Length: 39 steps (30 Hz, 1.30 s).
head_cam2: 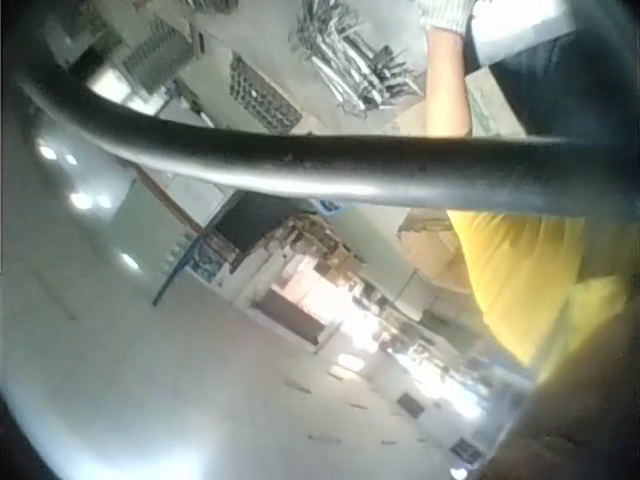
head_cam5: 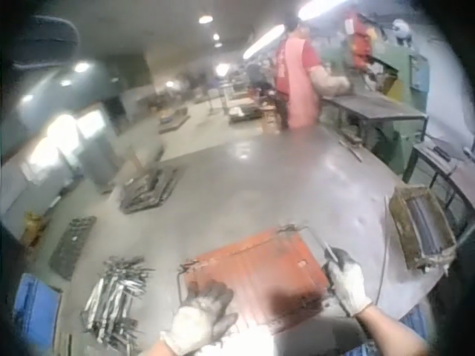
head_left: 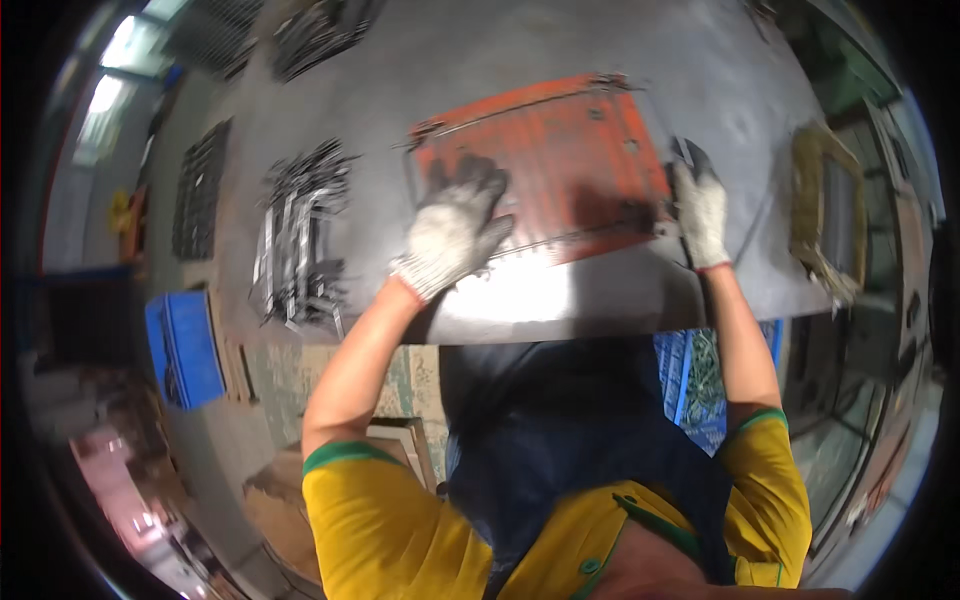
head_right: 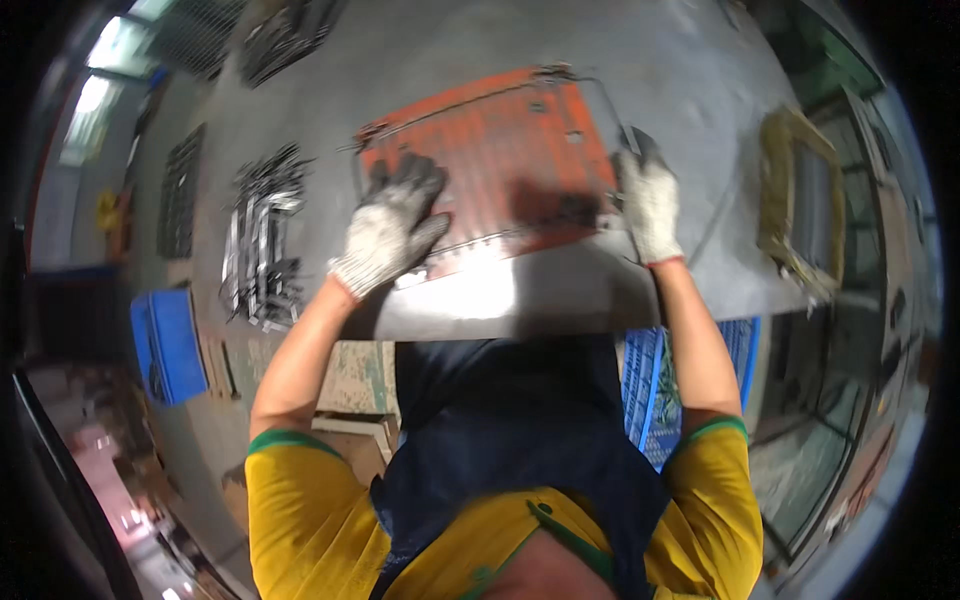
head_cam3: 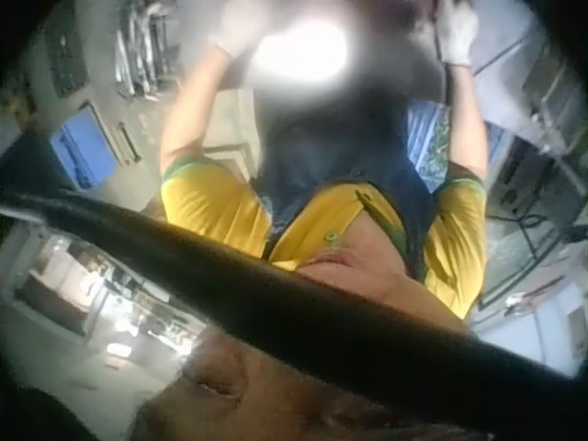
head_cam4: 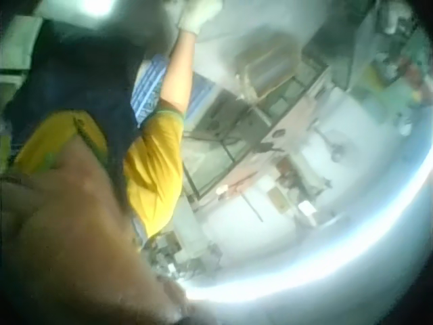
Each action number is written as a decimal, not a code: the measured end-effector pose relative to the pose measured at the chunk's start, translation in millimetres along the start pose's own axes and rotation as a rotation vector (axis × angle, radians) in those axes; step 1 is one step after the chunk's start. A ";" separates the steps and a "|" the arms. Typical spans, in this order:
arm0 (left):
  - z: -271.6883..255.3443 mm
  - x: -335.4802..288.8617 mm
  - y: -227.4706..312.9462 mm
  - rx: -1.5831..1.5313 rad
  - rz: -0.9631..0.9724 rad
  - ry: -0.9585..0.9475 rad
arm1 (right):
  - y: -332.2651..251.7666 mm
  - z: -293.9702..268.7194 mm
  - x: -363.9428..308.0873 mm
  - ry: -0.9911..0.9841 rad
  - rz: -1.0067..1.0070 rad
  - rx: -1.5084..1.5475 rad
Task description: The person inserts metal rods into slots on an orange rectangular frame, then places the assembled unit aside. They repeat this process with multiple frames, handling rods and frames by hand.
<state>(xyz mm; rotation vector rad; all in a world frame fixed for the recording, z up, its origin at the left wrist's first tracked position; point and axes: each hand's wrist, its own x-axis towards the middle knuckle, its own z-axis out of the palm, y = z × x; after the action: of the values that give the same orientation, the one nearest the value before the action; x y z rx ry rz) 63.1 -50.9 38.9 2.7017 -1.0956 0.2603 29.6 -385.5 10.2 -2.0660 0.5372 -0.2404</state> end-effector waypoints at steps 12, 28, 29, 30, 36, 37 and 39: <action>-48.9 -51.4 -21.0 0.117 0.024 0.402 | 23.7 -1.0 -39.8 -0.004 -0.004 0.253; -72.6 -219.7 -313.2 0.279 -1.131 -0.209 | 44.7 -4.7 -30.9 0.020 -0.023 0.134; -81.4 -207.3 -307.8 0.254 -1.131 -0.244 | 46.1 -5.0 -31.4 0.028 -0.039 0.172; -84.7 -200.3 -305.3 0.228 -1.130 -0.279 | 45.7 -7.3 -32.6 0.036 -0.035 0.154; -103.4 -206.4 -294.3 0.049 -1.204 -0.147 | 40.6 -3.4 -33.3 0.035 -0.039 0.165; -107.9 -212.1 -292.3 -0.023 -1.235 -0.081 | 37.7 -2.0 -33.5 0.032 -0.039 0.185; -107.5 -224.9 -298.3 -0.193 -1.279 0.060 | 50.6 -4.0 -28.6 0.053 -0.045 0.181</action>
<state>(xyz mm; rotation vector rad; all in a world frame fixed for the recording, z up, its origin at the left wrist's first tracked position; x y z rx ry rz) 104.6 335.5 48.8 2.5889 0.6738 -0.0025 -11.2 -397.9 -29.5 -1.9018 0.4834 -0.3585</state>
